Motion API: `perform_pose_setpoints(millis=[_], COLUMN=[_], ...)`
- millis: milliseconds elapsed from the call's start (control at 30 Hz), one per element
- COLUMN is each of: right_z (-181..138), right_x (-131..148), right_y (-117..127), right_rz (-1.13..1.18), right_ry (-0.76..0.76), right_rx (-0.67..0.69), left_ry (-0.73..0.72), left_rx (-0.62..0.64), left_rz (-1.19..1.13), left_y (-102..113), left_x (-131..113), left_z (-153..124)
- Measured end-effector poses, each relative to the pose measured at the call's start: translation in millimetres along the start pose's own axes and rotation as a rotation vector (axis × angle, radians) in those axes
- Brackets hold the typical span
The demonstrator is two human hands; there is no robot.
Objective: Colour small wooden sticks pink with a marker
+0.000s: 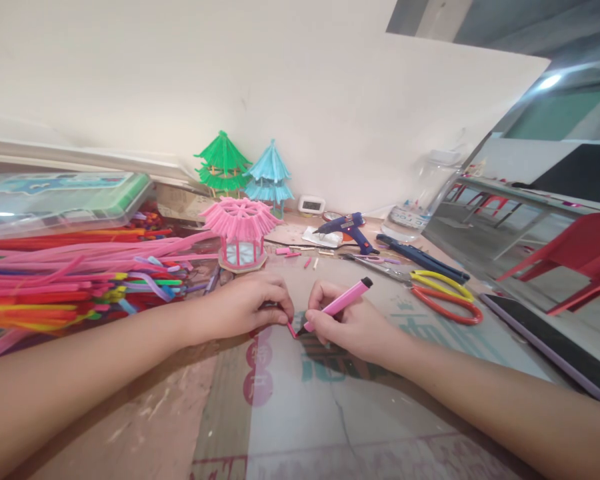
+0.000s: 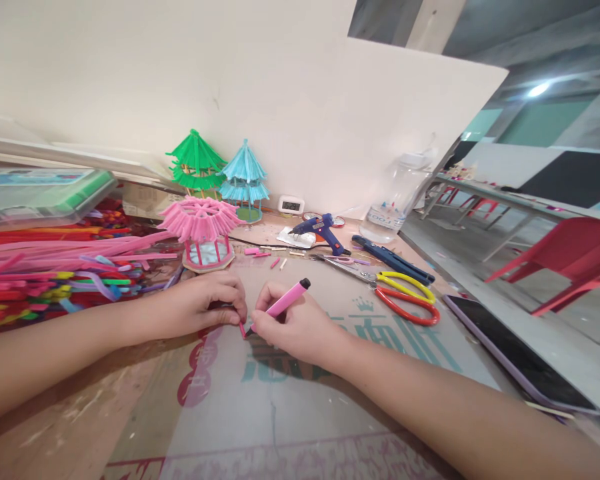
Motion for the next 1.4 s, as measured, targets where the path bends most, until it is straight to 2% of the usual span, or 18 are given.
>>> perform_pose_setpoints(millis=[267,500,767,1067,1400], right_z=[-0.9,-0.9,-1.6,-2.5,-3.3], right_x=[0.3,-0.2,0.5,0.8,-0.4], right_y=[0.1,3.4,5.6,1.9,0.8], right_rz=[0.029,0.051,0.099,-0.043,-0.094], right_ry=[-0.009,-0.023,0.03,0.082,0.094], right_rx=[0.001,-0.075,-0.13,0.007,0.045], left_ry=[-0.018,-0.029,0.012,0.016,0.02], left_rx=[-0.014,0.012,-0.075,-0.013,0.017], left_rz=[0.006,-0.042,-0.053,-0.049,-0.039], left_y=[-0.7,0.9,-0.9,1.2,3.3], left_x=[2.0,4.0,3.0,4.8,3.9], left_z=[0.4,-1.5,-2.8,-1.9,-1.8])
Point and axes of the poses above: each hand's wrist, its own z-axis towards the middle knuckle, its own y-axis out of the back of the hand, x = y × z, the point moved 2 cm from there along z, towards the middle knuckle, and after that the axes turned 11 degrees about y, right-handed, at the moved point
